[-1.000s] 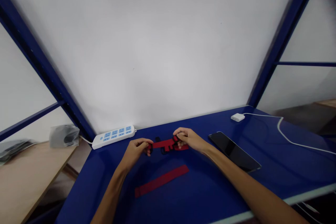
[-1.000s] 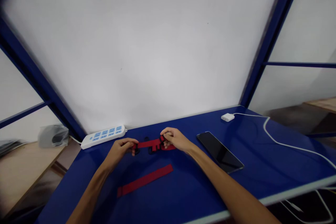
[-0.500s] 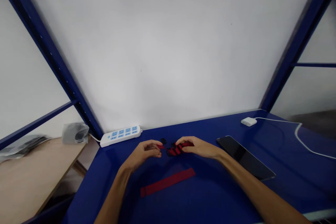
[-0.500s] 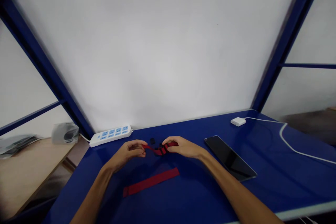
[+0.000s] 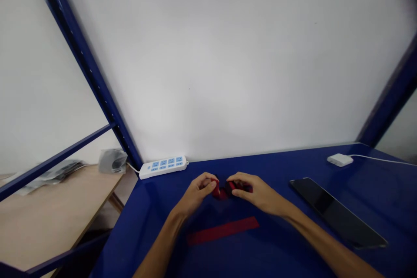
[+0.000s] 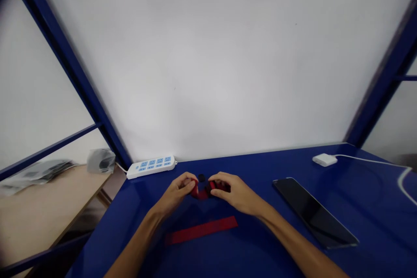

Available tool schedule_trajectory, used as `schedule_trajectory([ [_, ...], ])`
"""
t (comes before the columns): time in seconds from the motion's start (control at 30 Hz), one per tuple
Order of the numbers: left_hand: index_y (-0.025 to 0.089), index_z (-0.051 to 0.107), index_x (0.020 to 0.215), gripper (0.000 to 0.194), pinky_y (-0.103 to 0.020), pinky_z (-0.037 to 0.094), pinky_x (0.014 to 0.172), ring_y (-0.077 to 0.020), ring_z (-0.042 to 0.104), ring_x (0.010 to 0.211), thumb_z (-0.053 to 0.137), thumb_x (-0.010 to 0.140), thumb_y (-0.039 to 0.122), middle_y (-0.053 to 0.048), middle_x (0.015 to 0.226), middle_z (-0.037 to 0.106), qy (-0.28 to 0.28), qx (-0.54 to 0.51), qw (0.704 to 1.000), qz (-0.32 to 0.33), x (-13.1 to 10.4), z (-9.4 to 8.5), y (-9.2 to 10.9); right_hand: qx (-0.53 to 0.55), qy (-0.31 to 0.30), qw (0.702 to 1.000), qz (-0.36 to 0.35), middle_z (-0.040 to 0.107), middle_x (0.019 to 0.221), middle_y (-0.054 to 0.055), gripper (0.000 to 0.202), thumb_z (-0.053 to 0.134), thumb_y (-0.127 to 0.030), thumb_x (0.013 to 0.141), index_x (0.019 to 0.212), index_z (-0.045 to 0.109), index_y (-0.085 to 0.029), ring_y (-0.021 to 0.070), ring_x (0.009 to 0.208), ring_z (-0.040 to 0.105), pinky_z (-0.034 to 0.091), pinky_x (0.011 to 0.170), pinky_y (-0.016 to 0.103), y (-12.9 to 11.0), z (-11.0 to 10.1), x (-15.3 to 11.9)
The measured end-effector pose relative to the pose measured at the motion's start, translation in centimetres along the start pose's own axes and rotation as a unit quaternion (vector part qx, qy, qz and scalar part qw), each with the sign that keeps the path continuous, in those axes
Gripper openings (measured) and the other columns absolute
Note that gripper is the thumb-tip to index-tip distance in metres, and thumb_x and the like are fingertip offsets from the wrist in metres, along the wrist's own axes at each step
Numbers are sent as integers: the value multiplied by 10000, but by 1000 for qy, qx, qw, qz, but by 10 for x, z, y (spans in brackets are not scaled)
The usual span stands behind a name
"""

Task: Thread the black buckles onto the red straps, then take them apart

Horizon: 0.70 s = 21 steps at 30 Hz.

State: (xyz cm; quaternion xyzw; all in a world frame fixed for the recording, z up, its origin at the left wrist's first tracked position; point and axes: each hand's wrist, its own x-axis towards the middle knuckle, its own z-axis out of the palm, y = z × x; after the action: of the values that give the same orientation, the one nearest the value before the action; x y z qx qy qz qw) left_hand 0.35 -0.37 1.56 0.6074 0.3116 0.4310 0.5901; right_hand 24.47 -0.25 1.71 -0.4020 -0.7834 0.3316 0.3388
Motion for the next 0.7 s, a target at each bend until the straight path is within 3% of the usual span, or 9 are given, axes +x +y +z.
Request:
schedule_trajectory([
  [0.1, 189, 533, 1075, 438, -255, 456, 648, -120, 556, 579, 735, 811, 475, 37, 634, 608, 18, -33, 999, -6, 1, 12, -6, 117, 19, 993, 12, 700, 1016, 61, 392, 677, -465, 869, 1169, 663, -214, 236, 945, 643, 510, 865, 381, 0, 13, 0],
  [0.27, 159, 544, 854, 334, -256, 451, 672, -122, 576, 628, 710, 842, 450, -6, 681, 639, 35, -12, 999, 23, 2, 17, -12, 242, 47, 969, 18, 714, 1110, 101, 439, 718, -471, 841, 1173, 646, -193, 260, 1050, 664, 509, 959, 420, 1, 26, 0],
  [0.47, 144, 640, 943, 275, -251, 443, 728, -131, 580, 752, 660, 889, 413, -30, 822, 643, 24, 22, 999, 33, -1, 18, -8, 260, 47, 964, 11, 723, 1101, 100, 399, 723, -440, 846, 1155, 654, -197, 260, 1049, 675, 518, 964, 420, -2, 29, -1],
  [0.7, 198, 475, 1072, 353, -241, 447, 667, -112, 562, 659, 671, 886, 425, 23, 748, 620, 31, -48, 998, 33, -2, 24, -14, 204, 73, 976, 28, 718, 1000, 66, 433, 753, -423, 810, 1166, 660, -195, 243, 954, 668, 535, 876, 381, -2, 35, -1],
])
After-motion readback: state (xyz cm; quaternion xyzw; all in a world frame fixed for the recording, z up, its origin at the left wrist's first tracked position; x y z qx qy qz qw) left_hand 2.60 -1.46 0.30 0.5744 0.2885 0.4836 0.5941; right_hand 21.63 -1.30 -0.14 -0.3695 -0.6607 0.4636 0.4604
